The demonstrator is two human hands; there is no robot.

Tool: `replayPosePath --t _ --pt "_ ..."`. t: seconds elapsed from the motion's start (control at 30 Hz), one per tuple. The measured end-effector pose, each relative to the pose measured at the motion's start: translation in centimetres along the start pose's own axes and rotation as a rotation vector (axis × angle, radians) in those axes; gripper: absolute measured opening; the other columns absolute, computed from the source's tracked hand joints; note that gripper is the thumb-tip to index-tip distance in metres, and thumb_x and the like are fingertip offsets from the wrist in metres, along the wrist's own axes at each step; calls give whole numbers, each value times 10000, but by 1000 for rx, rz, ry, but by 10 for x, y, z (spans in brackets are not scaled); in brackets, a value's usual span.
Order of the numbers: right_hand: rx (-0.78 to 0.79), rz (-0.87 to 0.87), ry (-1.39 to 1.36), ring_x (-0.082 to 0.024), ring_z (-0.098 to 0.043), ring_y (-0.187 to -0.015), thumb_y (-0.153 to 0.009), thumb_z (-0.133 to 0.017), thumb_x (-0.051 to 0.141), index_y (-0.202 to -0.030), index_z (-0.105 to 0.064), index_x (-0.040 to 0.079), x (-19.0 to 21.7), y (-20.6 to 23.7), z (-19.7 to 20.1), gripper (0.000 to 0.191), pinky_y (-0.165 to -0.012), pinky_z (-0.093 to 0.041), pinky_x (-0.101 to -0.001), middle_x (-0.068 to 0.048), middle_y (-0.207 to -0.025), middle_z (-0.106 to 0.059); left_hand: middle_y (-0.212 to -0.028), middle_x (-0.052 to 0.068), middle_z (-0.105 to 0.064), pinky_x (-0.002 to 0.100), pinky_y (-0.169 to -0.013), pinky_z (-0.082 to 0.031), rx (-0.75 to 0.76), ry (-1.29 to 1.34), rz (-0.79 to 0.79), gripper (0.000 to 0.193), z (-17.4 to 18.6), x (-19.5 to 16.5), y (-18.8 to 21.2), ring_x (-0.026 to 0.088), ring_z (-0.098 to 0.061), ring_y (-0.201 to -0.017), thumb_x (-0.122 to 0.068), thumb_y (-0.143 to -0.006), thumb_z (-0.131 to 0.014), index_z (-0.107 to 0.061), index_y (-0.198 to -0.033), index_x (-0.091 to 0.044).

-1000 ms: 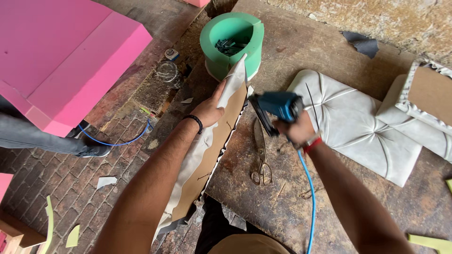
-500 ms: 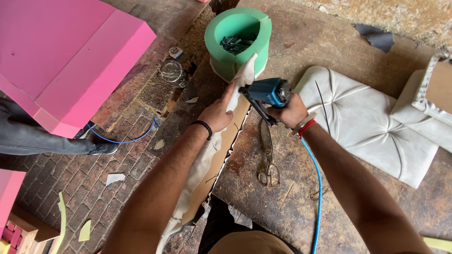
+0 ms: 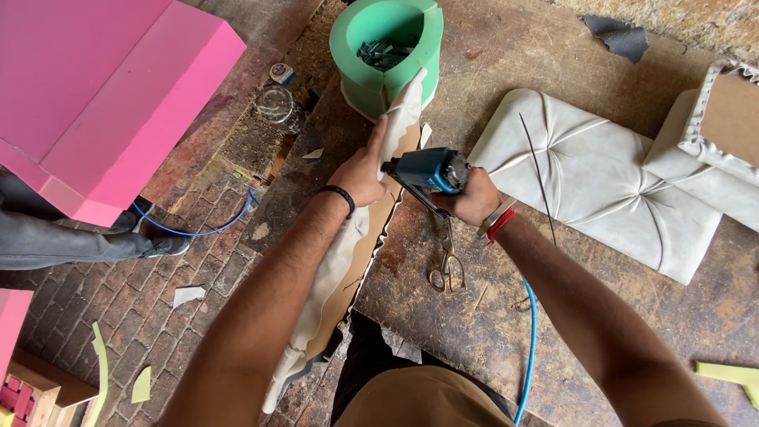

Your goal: The person staples fabric onto a rectangular cushion frame using a pneumatic staple gun, folds and trims excess fabric, and smooths the tufted surface. The person handles a cushion frame, fabric, staple gun, and scissors while working at a cluttered workshop table.

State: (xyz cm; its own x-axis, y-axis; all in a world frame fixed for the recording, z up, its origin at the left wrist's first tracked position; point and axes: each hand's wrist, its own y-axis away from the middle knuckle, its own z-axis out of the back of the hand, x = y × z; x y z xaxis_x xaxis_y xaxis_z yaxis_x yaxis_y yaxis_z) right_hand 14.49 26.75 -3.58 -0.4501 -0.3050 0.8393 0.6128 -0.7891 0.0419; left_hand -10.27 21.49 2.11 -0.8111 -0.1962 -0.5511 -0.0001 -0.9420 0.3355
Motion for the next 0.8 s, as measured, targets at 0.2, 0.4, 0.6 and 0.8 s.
replayPosePath --t 0.2,0.4,0.6,0.8 --pt "10 -24 -100 -243 -747 -883 -726 -869 235 -1174 -663 59 5 21 3 524 -848 -601 -407 -88 -969 -762 -1616 346 -173 533 -1144 -339 34 120 -182 1283 -5 19 79 485 -348 -1451 -185 -858 -852 231 -1537 -280" --pt "41 -79 47 -249 -748 -898 -752 -888 229 -1141 -679 72 13 34 -15 468 -875 -613 -421 -108 -982 -775 -1624 193 -376 447 -1134 -452 127 211 129 1220 -6 16 96 371 -564 -1353 -124 -824 -747 155 -1603 -387" --pt "90 -239 -72 -203 -767 -842 -700 -860 259 -1116 -659 80 17 45 -38 495 -755 -653 -393 -94 -963 -775 -1658 164 -312 479 -1123 -456 138 212 175 1214 -3 20 97 370 -564 -1347 -110 -846 -736 185 -1577 -411" --pt "71 -85 -10 -194 -766 -689 -761 -828 303 -1026 -707 68 17 62 -52 374 -656 -637 -361 -89 -805 -775 -1619 183 -375 472 -1136 -436 102 164 117 1249 -5 26 98 370 -539 -1362 -56 -817 -749 181 -1582 -387"
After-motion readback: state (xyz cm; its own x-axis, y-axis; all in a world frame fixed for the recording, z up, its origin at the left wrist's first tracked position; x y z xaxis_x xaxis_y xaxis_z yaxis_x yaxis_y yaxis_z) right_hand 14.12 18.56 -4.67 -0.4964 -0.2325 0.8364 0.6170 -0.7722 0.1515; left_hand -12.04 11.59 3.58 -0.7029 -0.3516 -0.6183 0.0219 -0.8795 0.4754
